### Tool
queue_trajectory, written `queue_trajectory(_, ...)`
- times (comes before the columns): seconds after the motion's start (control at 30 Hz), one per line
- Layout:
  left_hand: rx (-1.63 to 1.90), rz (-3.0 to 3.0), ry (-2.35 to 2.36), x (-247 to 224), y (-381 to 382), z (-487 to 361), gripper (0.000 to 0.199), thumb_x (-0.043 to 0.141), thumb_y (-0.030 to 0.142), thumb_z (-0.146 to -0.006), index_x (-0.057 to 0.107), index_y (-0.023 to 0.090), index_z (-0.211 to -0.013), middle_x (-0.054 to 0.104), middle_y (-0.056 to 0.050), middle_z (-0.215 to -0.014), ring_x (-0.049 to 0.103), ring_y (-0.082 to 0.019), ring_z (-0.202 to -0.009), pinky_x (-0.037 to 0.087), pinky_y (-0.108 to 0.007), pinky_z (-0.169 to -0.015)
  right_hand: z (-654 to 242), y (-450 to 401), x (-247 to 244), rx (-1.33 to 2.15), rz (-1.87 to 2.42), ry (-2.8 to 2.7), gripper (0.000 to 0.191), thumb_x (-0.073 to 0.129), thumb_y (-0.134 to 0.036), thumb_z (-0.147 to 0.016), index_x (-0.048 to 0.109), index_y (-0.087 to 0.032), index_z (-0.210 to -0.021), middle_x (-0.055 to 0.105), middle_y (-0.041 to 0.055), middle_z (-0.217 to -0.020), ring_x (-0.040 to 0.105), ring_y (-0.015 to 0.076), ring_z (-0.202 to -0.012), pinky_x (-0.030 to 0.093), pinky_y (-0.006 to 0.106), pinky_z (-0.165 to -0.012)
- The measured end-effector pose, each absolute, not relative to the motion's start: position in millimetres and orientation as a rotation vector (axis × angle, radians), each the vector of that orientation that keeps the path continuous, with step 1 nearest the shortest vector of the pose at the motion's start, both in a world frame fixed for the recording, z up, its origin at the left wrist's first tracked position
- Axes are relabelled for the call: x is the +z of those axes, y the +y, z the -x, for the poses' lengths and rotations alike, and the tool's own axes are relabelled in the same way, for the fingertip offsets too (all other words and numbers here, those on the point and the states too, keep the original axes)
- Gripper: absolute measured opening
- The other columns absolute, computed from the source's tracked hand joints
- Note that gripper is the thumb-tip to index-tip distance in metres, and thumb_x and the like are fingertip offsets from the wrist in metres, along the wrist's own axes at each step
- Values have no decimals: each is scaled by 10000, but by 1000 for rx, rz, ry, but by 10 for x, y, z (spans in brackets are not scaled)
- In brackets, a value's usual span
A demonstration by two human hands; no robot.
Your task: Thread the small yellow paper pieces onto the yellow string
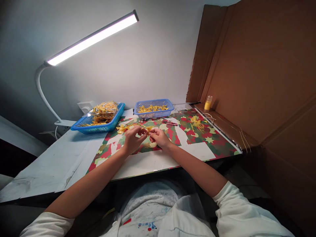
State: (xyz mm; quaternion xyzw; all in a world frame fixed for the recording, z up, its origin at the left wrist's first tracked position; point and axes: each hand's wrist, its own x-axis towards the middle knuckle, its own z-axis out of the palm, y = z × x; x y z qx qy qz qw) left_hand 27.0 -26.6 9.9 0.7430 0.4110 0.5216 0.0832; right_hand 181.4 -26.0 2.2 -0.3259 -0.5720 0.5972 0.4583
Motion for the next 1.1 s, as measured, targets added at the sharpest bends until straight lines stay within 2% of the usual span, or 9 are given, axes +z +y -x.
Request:
queue_trajectory(0.03,1541,-2120,1230,91,-256,-269,105,607,267,-741,579,183,-684,549,6,-638,479,-109,-587,410,-235,-582,-1813,-256,21,1470,800,-1399,341,651,-481,-677,500,-185,-755,462,-68,-511,410,81,-502,297,250,-531)
queue_trajectory(0.1,1450,-1880,1194,72,-233,-267,180,614,352,-742,610,175,-776,591,-14,-703,526,-119,-612,439,-243,-577,-1812,-246,19,1464,797,-1380,368,664,-501,-661,502,-186,-761,460,-72,-512,415,80,-501,304,248,-530)
queue_trajectory(0.27,1183,-1478,1003,37,-210,-284,330,685,479,-662,602,162,-704,558,5,-610,517,-107,-552,454,-245,-555,-1810,-206,-9,1405,822,-1349,403,693,-529,-627,524,-189,-762,495,-68,-546,428,77,-501,329,250,-529)
queue_trajectory(0.53,1216,-1222,964,70,-228,-316,337,775,434,-569,650,153,-706,556,19,-598,478,-70,-532,438,-222,-546,-1818,-200,-25,1363,862,-1373,421,684,-563,-633,536,-189,-760,520,-57,-544,466,91,-519,364,259,-550)
queue_trajectory(0.83,1138,-1152,952,44,-200,-307,437,827,473,-489,628,145,-698,550,13,-627,465,-59,-523,431,-210,-496,-1821,-218,-28,1260,856,-1468,491,664,-651,-638,547,-187,-750,539,-39,-556,486,104,-532,383,265,-551)
queue_trajectory(1.1,1129,-1059,926,32,-171,-302,387,854,364,-451,621,143,-668,563,13,-625,463,-50,-503,416,-205,-478,-1825,-216,-48,1215,852,-1505,438,652,-604,-692,570,-184,-786,543,-24,-603,500,115,-569,389,266,-565)
